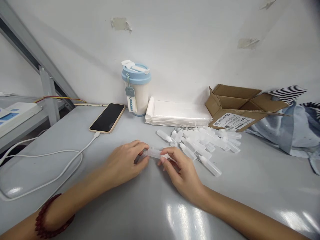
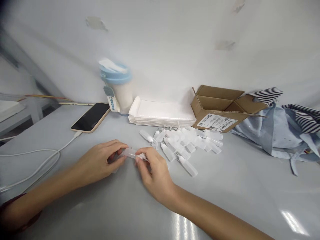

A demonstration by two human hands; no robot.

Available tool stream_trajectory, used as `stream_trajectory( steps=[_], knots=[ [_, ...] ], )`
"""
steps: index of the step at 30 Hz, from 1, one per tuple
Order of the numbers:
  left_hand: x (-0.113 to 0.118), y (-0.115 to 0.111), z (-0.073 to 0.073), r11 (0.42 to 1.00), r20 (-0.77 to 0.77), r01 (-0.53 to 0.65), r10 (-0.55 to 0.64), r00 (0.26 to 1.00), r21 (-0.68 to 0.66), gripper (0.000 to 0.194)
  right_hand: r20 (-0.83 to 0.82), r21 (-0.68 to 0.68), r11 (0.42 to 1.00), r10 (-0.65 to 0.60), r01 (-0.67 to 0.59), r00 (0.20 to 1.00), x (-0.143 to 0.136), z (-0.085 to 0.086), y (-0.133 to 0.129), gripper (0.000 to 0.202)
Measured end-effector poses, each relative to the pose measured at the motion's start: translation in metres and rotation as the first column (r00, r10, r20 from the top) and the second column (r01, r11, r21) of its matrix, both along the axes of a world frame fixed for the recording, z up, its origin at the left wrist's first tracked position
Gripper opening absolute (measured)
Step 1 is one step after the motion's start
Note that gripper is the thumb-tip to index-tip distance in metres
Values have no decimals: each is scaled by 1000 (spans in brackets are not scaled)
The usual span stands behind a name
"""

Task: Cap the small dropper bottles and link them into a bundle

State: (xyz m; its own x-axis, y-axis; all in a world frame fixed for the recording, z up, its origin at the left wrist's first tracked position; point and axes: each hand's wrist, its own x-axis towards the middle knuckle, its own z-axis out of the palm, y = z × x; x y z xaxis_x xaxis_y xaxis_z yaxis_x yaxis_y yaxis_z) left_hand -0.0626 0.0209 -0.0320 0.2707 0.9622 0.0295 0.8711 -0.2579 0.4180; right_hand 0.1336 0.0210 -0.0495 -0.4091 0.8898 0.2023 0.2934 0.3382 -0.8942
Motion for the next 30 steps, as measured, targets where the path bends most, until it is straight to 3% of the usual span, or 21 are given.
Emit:
stream_trajectory(
  steps=[3, 7, 11, 14, 19, 25, 28, 30],
  knots=[
    [1, -2, 1, 1000, -46, -4, 5, 999, 18, 16, -18, 40, 998, -37, 38, 999, -1, 0, 1, 11],
    [1, -3, 0, 970, -135, 24, 9, 991, 242, 24, -49, 8, 999, -54, 54, 997, -1, -2, 2, 13],
    [2, -3, 0, 909, -104, 171, -141, 984, 380, 17, -86, -8, 999, -35, 35, 996, 0, -3, 1, 14],
    [4, -5, -1, 896, 9, 194, -215, 977, 399, 11, -120, -8, 999, -44, 43, 992, -1, 1, 1, 18],
    [8, -10, -3, 891, 191, 131, -233, 954, 434, 7, -202, -132, 991, -22, -5, 979, -1, 4, 3, 30],
    [14, -16, 7, 952, 322, -29, -74, 944, 304, 9, -269, -239, 970, -118, 52, 956, 0, 0, 5, 52],
    [17, -18, 8, 963, 362, -65, -36, 932, 262, 11, -227, -208, 978, -54, 6, 972, 1, 1, 6, 34],
    [18, -19, 4, 947, 340, -19, -97, 935, 321, 11, -146, -124, 992, 17, -35, 989, 1, 4, 6, 15]
  ],
)
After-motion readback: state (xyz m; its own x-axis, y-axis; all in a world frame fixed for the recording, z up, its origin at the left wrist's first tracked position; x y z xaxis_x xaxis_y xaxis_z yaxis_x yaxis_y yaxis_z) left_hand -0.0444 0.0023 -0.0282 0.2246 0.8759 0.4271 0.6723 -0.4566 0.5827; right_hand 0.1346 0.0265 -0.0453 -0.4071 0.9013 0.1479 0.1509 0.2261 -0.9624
